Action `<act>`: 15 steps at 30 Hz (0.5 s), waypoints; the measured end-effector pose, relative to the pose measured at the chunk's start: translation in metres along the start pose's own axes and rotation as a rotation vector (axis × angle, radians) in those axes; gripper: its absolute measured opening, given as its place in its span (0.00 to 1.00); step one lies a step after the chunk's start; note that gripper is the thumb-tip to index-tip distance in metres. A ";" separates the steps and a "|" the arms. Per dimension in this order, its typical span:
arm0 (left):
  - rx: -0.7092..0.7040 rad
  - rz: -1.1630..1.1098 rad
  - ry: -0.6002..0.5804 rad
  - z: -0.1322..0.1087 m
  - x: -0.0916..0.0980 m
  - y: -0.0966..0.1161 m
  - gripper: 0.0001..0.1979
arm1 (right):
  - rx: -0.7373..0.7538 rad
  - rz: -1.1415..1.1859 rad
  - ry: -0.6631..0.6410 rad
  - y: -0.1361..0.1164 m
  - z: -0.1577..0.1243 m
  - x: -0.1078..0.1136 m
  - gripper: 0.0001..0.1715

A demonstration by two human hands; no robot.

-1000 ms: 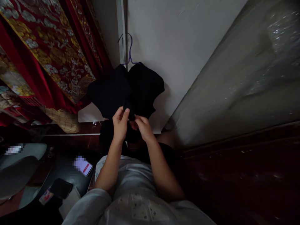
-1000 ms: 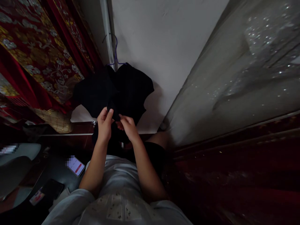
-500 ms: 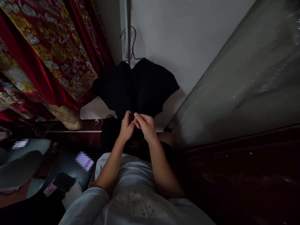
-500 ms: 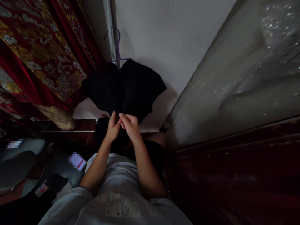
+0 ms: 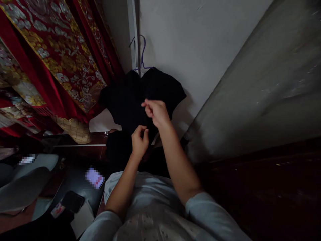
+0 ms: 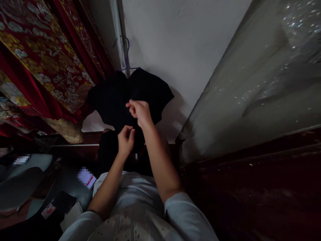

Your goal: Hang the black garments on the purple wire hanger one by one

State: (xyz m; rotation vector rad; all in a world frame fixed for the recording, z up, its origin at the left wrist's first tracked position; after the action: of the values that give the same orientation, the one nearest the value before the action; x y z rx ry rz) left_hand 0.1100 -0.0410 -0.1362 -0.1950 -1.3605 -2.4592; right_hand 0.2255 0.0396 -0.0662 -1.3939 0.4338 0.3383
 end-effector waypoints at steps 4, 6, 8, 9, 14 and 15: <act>-0.033 0.081 -0.073 0.006 -0.018 0.003 0.05 | 0.085 0.072 0.123 -0.058 0.054 -0.020 0.18; -0.059 0.099 -0.101 0.008 -0.020 0.009 0.06 | 0.136 0.112 0.131 -0.074 0.054 -0.029 0.19; -0.106 0.116 -0.129 0.015 -0.015 0.021 0.08 | 0.181 0.124 0.081 -0.079 0.040 -0.038 0.21; -0.139 0.119 -0.127 0.021 -0.010 0.030 0.10 | 0.191 0.118 0.045 -0.078 0.031 -0.042 0.22; -0.469 0.081 0.050 0.093 0.042 0.098 0.22 | 0.206 0.101 -0.053 -0.078 0.002 -0.045 0.27; -0.547 0.093 0.026 0.109 0.045 0.112 0.22 | 0.218 0.085 -0.063 -0.081 0.002 -0.047 0.27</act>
State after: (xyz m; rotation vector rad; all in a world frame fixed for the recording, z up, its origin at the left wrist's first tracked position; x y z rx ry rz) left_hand 0.1019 -0.0136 0.0243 -0.3394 -0.6220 -2.6827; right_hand 0.2232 0.0304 0.0267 -1.1513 0.4645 0.3916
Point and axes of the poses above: each hand's wrist, its own z-axis towards the middle knuckle, its own x-axis out of the back of the hand, y = z × x, the point moved 10 cm from there along z, towards the middle knuckle, and after that the axes turned 6 degrees about z, right-handed, at the moved point
